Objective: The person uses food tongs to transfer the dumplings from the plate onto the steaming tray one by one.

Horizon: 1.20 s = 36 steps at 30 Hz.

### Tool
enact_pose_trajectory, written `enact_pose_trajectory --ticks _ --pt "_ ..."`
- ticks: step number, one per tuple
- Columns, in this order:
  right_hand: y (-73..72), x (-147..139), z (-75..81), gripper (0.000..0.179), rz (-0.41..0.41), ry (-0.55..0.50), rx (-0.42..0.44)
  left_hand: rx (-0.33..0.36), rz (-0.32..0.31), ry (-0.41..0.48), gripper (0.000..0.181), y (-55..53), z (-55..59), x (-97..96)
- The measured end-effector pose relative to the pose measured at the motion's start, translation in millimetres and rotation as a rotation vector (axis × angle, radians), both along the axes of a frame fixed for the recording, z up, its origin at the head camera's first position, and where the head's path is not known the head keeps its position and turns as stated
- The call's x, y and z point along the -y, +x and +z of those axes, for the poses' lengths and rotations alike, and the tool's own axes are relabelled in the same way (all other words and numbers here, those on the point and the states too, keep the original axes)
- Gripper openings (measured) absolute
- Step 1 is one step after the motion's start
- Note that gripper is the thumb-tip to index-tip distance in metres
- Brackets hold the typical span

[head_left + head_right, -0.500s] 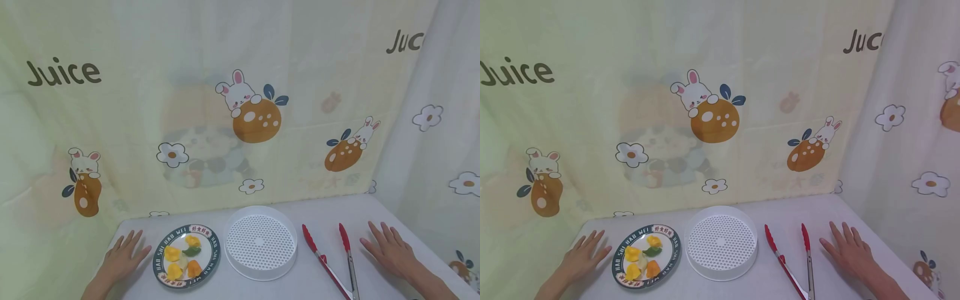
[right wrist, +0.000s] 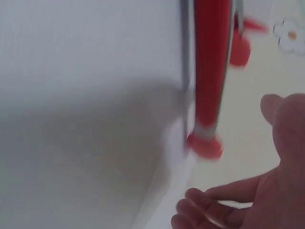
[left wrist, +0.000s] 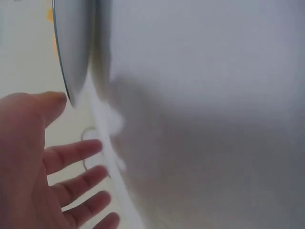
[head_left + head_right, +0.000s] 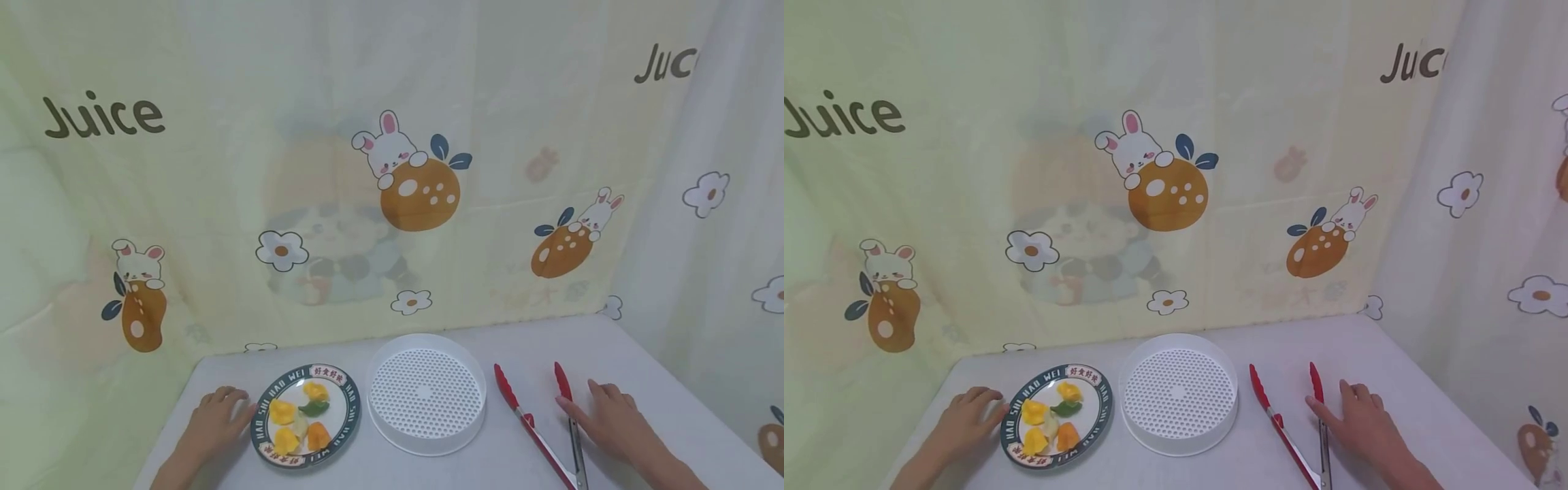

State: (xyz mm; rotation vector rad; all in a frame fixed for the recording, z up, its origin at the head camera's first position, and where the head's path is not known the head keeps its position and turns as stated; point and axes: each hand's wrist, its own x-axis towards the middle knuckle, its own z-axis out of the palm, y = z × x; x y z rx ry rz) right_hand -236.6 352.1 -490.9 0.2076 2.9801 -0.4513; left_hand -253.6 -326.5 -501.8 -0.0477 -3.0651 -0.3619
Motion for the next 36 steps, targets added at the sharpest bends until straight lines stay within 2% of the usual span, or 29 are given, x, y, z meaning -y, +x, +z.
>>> enact_pose_trajectory --ticks 7,13,18,21,26,30,36 --pt "20.8 39 3.0 0.122 -0.025 -0.02 0.123 0.141 0.029 0.059 0.034 -4.9 6.9 -17.1" --pt "35.5 56 -5.0 0.13 -0.042 -0.03 0.095 0.235 0.083 0.085 0.034 -4.5 8.5 -26.3" --pt "38.8 61 -13.6 0.137 -0.043 -0.025 0.06 0.247 0.093 0.089 0.033 -2.9 9.9 -28.7" --pt "40.0 62 -15.0 0.136 -0.057 -0.056 0.053 0.24 0.085 0.089 0.032 -3.2 8.9 -28.4" --pt "38.8 61 -10.2 0.134 -0.092 -0.135 0.075 0.227 0.08 0.088 0.032 -2.0 7.5 -27.0" --pt "36.6 58 -4.4 0.134 -0.117 -0.158 0.101 0.229 0.078 0.095 0.032 -1.5 7.3 -26.8" --pt "35.8 51 8.5 0.122 -0.077 -0.169 0.029 0.222 0.069 0.104 0.033 -0.6 10.8 -29.4"
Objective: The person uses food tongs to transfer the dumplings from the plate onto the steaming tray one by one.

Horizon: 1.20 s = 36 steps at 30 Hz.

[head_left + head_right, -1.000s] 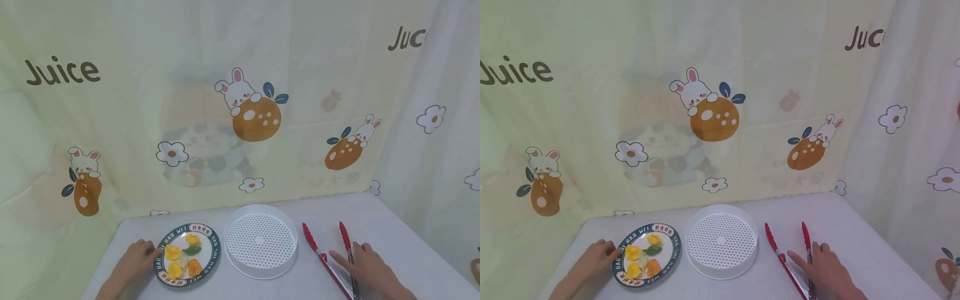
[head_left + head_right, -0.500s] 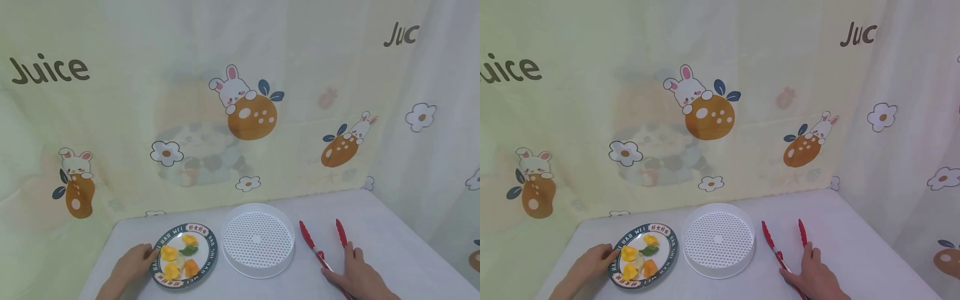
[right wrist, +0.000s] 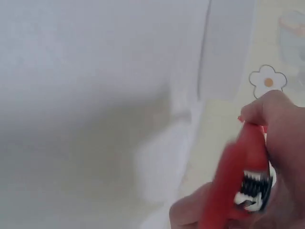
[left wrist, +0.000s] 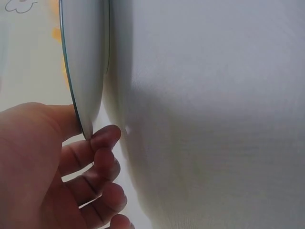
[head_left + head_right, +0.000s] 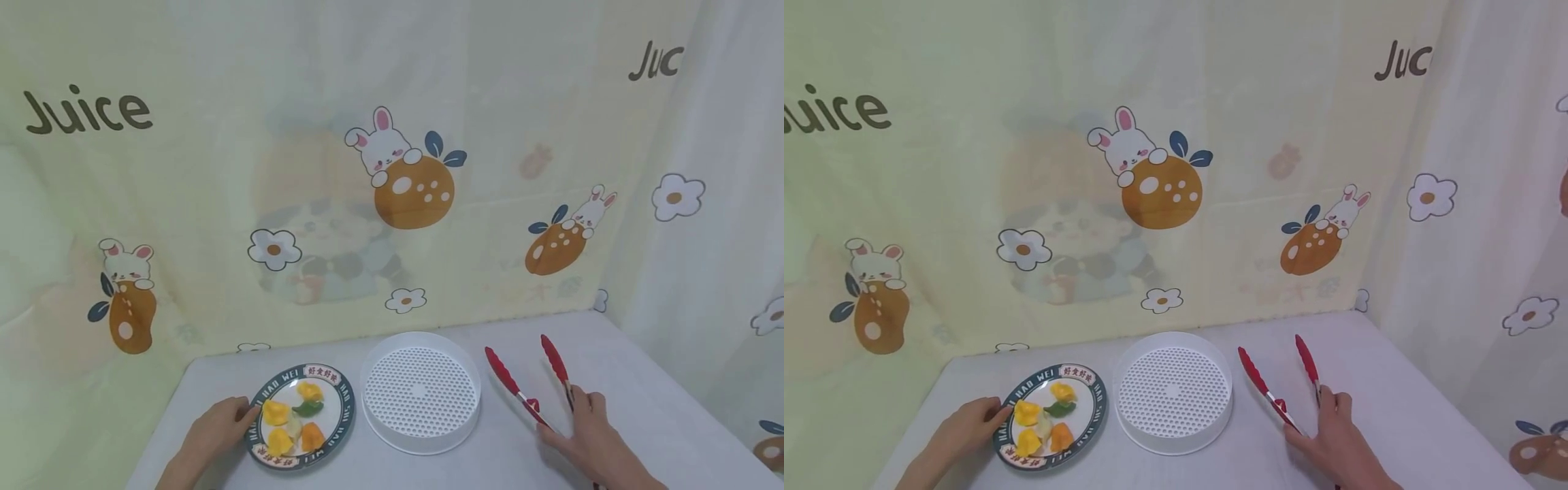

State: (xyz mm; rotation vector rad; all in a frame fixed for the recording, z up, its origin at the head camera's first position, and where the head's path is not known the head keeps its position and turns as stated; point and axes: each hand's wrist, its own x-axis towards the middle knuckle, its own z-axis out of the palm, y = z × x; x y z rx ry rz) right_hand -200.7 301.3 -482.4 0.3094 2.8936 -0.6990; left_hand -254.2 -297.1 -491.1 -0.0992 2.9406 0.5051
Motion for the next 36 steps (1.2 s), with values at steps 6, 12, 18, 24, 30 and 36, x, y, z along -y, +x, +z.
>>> enact_pose_trajectory --ticks 6,12,18,24,30,36 --pt "-3.0 -1 13.9 0.104 0.069 -0.048 -0.084 0.006 0.002 -0.017 0.032 0.1 2.2 -0.2" --pt "-4.4 1 20.0 0.096 0.106 -0.052 -0.107 0.012 0.009 -0.031 0.032 0.2 3.3 0.1" --pt "-3.7 5 24.3 0.097 0.142 -0.05 -0.133 0.003 0.01 -0.02 0.031 0.4 4.4 -1.3" --pt "-4.8 16 31.4 0.101 0.149 -0.057 -0.099 -0.002 0.01 -0.017 0.031 0.2 3.2 -0.7" --pt "-7.4 30 34.9 0.11 0.145 -0.054 -0.065 -0.002 0.013 -0.01 0.031 0.8 3.5 -1.5" --pt "-9.1 45 35.5 0.11 0.161 -0.045 -0.069 0.006 0.021 -0.009 0.031 0.5 3.3 -2.5"
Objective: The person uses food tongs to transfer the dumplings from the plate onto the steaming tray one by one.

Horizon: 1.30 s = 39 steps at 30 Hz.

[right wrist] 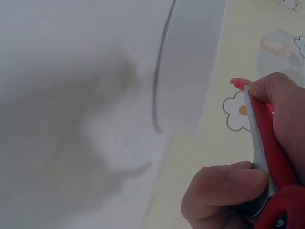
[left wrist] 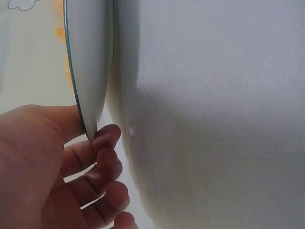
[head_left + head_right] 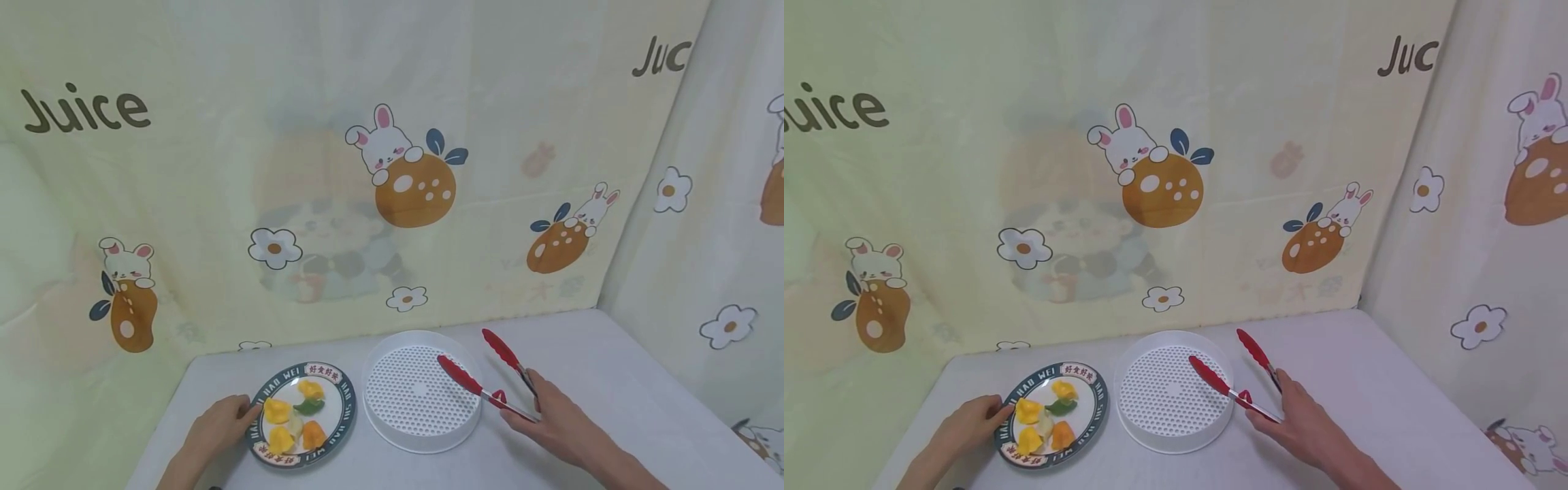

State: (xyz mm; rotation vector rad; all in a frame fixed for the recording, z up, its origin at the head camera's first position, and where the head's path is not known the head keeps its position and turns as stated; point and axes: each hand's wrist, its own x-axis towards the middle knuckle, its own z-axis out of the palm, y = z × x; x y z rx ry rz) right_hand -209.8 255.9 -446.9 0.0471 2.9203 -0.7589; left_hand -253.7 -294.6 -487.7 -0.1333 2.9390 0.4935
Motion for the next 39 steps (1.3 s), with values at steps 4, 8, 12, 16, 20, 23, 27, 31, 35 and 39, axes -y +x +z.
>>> enact_pose_trajectory --ticks 4,8,12,16,20,23,27,31,35,39 --pt "-1.6 9 0.4 0.113 0.007 0.008 0.001 0.006 0.007 0.002 0.031 -0.9 0.1 -0.5" --pt "-1.9 17 0.2 0.115 0.027 0.005 -0.004 0.014 0.013 0.01 0.031 -1.0 0.3 -1.2" --pt "-1.8 24 1.5 0.118 0.04 -0.017 0.003 0.021 0.016 0.015 0.031 -0.5 0.5 -1.9" --pt "-1.9 34 2.9 0.118 0.054 -0.021 0.008 0.02 0.013 0.017 0.03 0.1 1.0 -1.9" --pt "-2.5 47 5.6 0.118 0.071 -0.008 0.011 0.015 0.012 0.02 0.031 0.4 1.0 -1.2" --pt "-3.2 57 8.4 0.118 0.082 -0.009 0.017 0.014 0.015 0.026 0.03 0.3 0.5 -0.7" --pt "-4.1 70 10.4 0.118 0.104 -0.017 0.018 0.018 0.025 0.028 0.03 -0.1 0.5 -0.5" --pt "-4.1 81 11.0 0.117 0.113 -0.012 0.031 0.027 0.026 0.027 0.031 -0.3 0.2 -1.0" --pt "-3.4 90 12.1 0.115 0.118 -0.004 0.039 0.028 0.014 0.026 0.031 0.3 -0.3 -1.8" --pt "-3.3 99 12.1 0.112 0.142 0.003 0.021 0.023 0.02 0.028 0.03 1.5 2.3 -2.7"
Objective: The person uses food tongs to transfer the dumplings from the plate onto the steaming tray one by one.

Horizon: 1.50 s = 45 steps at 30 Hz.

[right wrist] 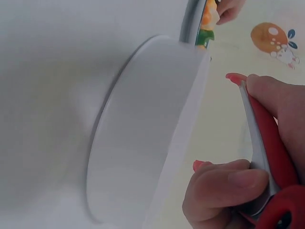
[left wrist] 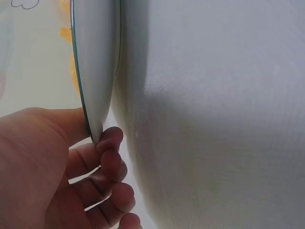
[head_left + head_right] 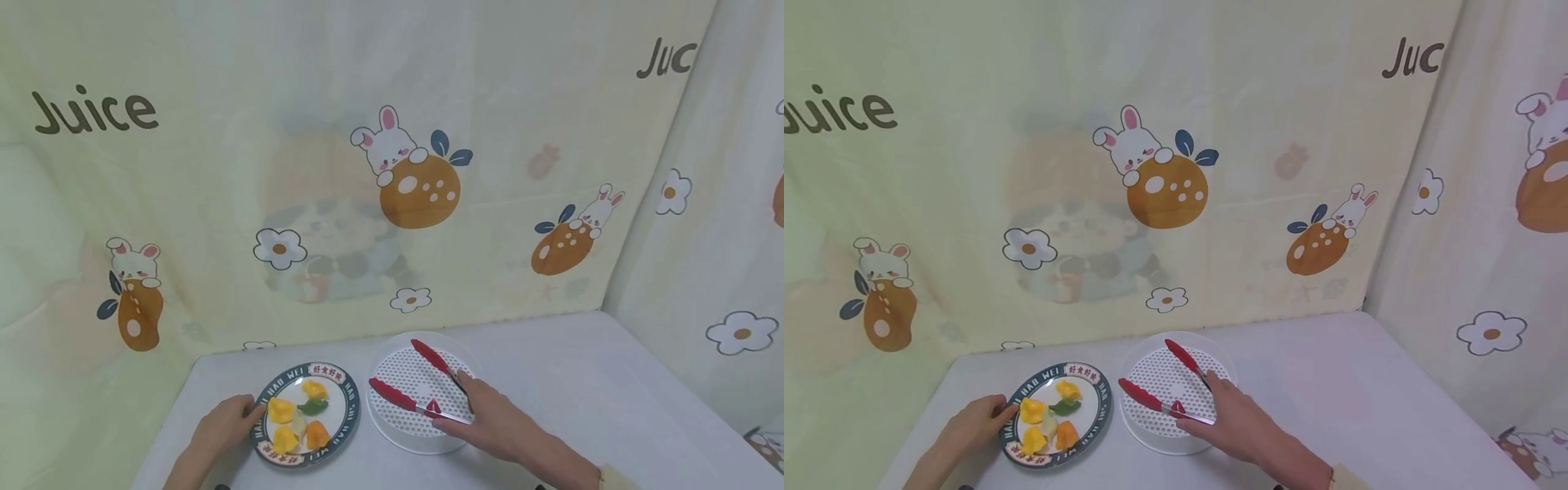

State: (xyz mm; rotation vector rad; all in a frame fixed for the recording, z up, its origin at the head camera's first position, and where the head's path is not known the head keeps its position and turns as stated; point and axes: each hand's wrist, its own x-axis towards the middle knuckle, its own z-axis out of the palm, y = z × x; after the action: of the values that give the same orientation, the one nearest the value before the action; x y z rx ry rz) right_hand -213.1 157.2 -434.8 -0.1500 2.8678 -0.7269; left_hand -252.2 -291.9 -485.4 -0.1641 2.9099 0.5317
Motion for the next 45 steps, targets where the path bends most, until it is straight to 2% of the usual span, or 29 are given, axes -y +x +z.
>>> enact_pose_trajectory --ticks 9,23,35,41,45 --pt "4.3 18 0.1 0.109 0.035 0.002 0.015 -0.007 0.001 -0.003 0.03 0.9 1.9 -1.9" --pt "16.7 54 2.3 0.104 0.133 0.009 -0.024 0.008 0.018 -0.008 0.03 0.5 0.4 -0.1" --pt "29.0 80 -1.4 0.088 0.216 -0.033 0.082 0.014 0.012 0.012 0.03 -1.7 -3.8 -1.1" --pt "27.0 90 -8.1 0.081 0.264 -0.002 0.095 -0.001 0.004 0.015 0.03 -1.8 -3.8 -0.8" --pt "25.4 96 -11.6 0.077 0.275 0.06 0.073 -0.006 0.002 0.015 0.03 -1.4 -4.4 0.4"
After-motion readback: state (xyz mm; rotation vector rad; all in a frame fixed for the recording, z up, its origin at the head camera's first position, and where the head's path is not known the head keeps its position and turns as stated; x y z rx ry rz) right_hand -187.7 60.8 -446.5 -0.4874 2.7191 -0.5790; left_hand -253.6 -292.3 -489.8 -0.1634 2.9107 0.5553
